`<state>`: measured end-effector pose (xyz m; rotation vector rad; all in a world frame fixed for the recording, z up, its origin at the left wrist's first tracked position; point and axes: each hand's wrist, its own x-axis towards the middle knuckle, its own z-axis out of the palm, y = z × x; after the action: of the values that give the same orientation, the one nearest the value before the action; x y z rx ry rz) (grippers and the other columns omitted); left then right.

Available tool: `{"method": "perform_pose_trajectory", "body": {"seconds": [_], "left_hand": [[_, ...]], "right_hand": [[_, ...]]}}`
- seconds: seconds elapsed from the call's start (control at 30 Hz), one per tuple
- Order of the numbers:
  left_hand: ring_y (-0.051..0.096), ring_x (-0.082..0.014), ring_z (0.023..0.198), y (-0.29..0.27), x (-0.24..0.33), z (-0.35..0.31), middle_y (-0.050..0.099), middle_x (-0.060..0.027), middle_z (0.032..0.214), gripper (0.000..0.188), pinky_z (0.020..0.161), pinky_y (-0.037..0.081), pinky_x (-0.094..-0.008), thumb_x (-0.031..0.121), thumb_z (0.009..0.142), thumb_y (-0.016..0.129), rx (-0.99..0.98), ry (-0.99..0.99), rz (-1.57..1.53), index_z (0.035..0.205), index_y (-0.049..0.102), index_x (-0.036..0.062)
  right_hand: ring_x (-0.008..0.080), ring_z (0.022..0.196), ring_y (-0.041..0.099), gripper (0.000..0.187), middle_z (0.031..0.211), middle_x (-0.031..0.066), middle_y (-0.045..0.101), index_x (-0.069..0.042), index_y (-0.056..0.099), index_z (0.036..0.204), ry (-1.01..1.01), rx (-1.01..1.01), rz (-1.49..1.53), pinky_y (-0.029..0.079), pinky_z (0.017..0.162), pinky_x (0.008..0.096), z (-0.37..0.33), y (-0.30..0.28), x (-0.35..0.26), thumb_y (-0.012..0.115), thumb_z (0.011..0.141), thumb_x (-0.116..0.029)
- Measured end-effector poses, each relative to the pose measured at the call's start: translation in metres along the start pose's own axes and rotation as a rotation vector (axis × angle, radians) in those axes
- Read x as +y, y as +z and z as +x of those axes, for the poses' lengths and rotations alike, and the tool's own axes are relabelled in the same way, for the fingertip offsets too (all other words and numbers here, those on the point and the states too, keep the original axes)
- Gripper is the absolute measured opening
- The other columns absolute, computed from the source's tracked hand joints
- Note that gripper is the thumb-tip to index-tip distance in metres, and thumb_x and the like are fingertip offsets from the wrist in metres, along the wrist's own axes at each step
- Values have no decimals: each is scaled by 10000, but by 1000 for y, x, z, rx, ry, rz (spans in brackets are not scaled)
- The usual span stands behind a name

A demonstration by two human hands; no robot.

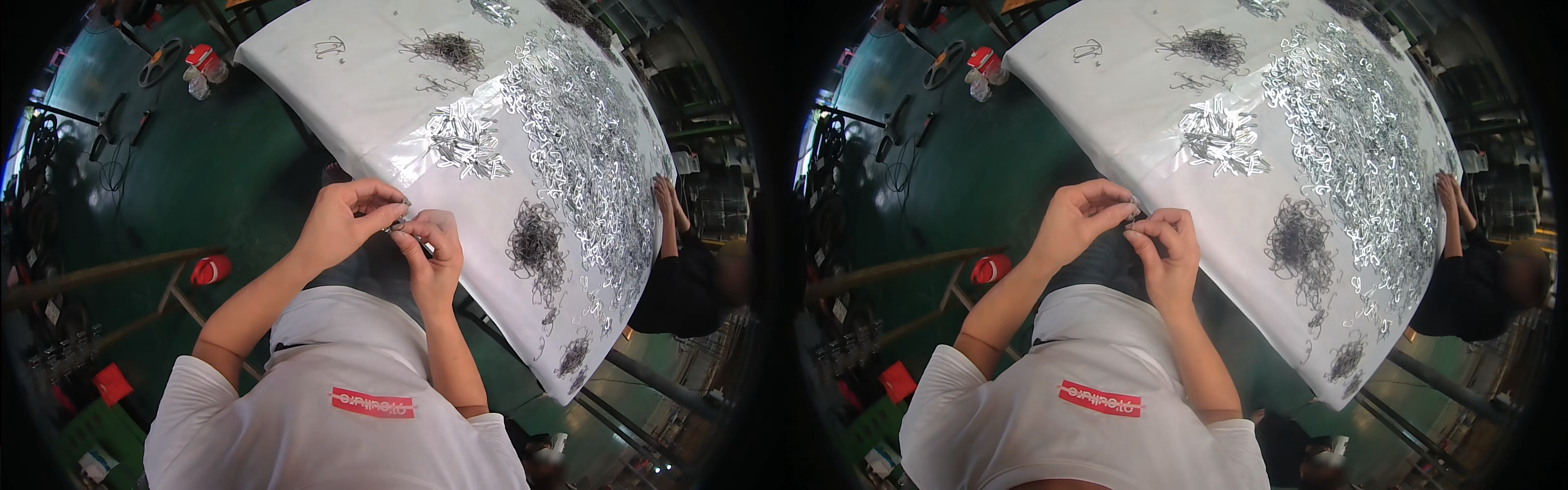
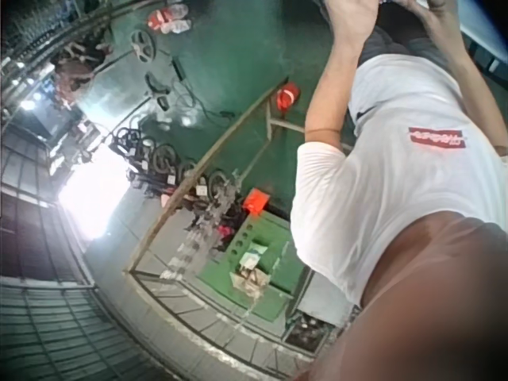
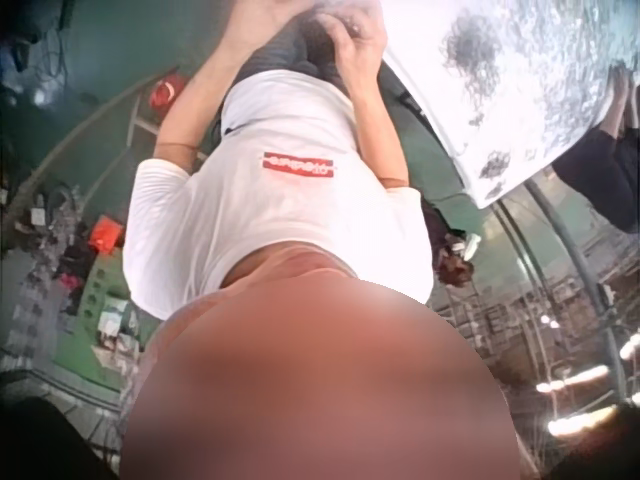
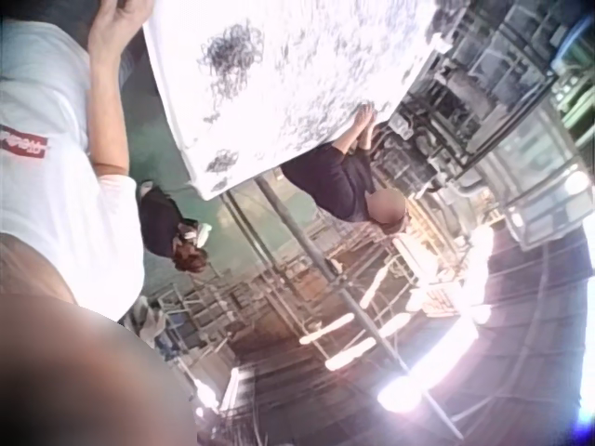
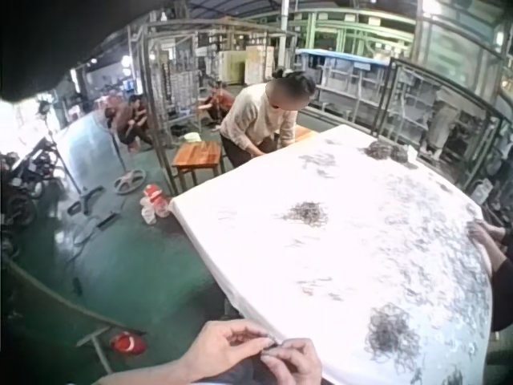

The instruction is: The person picks small metal hooks and clips from a white-covered table, links them together by hand, and places the assembled pieces onto a nearby metal rack. The process is repeated continuously throughout the clip.

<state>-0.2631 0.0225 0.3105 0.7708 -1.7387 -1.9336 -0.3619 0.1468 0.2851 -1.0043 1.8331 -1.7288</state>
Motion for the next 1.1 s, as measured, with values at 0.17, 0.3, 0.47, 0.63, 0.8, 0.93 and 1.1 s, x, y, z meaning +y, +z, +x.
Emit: {"method": "perform_pose_trajectory", "body": {"seconds": [0.17, 0.3, 0.47, 0.63, 0.8, 0.93, 1.1], "left_hand": [[568, -35, 667, -4, -5, -3, 693, -16, 827, 153, 624, 475, -196, 75, 833, 689, 27, 63, 103, 962, 692, -6], [540, -36, 640, -9, -9, 0, 693, -5, 823, 146, 603, 459, -200, 72, 823, 689, 29, 65, 144, 954, 696, 8], [623, -132, 846, -15, -16, 3, 672, -81, 952, 115, 755, 483, -249, 4, 800, 681, -9, 178, 126, 915, 687, 3], [617, -148, 838, -19, -25, 2, 646, -62, 980, 133, 714, 495, -266, 0, 776, 714, 30, 279, 209, 902, 704, 42], [616, -182, 862, -21, -28, -3, 655, -61, 932, 129, 725, 494, -279, -8, 760, 722, 73, 280, 229, 878, 706, 42], [617, -187, 861, -22, -28, -6, 661, -60, 910, 131, 731, 493, -284, -13, 751, 725, 113, 290, 236, 870, 705, 39], [618, -183, 853, -22, -29, -9, 667, -57, 902, 136, 730, 495, -284, -12, 742, 735, 151, 282, 238, 864, 705, 41]], "right_hand": [[124, 814, 546, 95, 931, 36, 510, -19, 684, 876, -9, -16, -26, 470, 658, 237, 4, 5, 2, 720, 789, -17], [127, 812, 547, 92, 928, 37, 510, -18, 682, 875, 5, -38, -46, 470, 660, 238, 7, 7, 8, 719, 791, -22], [140, 826, 562, 127, 927, 49, 548, -19, 683, 892, 86, -123, -79, 468, 668, 259, 13, 4, 16, 728, 777, -45], [147, 803, 589, 140, 888, 56, 627, -37, 686, 906, 84, -290, -220, 454, 646, 273, 58, -23, 29, 720, 778, -82], [235, 749, 627, 133, 824, 122, 649, -16, 693, 926, -60, -146, -555, 483, 695, 332, 184, -34, 68, 658, 840, -112], [242, 797, 654, 173, 900, 113, 681, -70, 714, 919, 71, -231, -765, 499, 718, 357, 266, -22, 86, 686, 814, -204], [264, 893, 654, 171, 969, 105, 685, -111, 719, 913, 96, -362, -1129, 510, 746, 389, 292, 11, 94, 685, 808, -242]]}}
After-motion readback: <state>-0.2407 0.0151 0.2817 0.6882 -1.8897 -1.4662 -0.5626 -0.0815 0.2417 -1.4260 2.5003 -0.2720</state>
